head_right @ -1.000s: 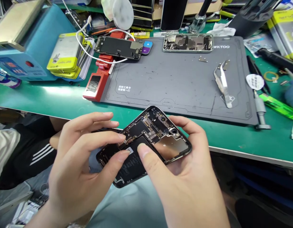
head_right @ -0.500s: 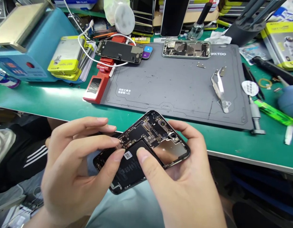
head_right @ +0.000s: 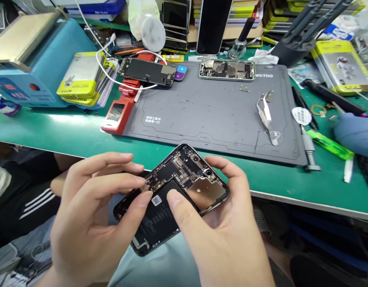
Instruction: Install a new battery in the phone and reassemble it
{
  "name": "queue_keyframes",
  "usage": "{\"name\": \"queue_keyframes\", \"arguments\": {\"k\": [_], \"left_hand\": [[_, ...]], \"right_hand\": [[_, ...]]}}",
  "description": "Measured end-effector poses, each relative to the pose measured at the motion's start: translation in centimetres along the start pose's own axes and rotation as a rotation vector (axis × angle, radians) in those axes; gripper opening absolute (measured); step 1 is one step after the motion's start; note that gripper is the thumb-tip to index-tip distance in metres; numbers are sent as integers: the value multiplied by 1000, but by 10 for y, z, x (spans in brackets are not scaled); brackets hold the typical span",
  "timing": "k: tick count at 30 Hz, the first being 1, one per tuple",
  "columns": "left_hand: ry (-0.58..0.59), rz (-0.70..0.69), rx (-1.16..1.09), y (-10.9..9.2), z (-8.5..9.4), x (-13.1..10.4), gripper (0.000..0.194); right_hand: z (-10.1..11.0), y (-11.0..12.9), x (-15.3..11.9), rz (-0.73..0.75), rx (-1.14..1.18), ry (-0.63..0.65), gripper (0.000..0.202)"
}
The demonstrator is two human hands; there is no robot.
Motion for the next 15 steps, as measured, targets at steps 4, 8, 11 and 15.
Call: {"name": "queue_keyframes", "arguments": {"k": [4, 8, 11, 15], "left_hand": [[-9, 7, -14, 0, 1, -1, 34], [-10, 12, -20, 2, 0, -1, 35], [-10, 16, -29, 2, -1, -2, 35], [-18, 10, -40, 1, -1, -3, 34]], "right_hand": [[-4, -6, 3, -47, 27, 30, 73], [-9, -5, 3, -63, 43, 60, 70], [-9, -1, 2, -31, 40, 53, 68], [-7, 0, 4, 16, 24, 27, 72]]}}
Point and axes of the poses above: each hand's wrist, its own x-axis towards the middle knuckle, its own z-axis out of the back of the hand, y = z × x, the point moved 9 cm from there along x, towards the middle knuckle, and after that the axes turned 5 degrees about y, right-handed, at the moved point
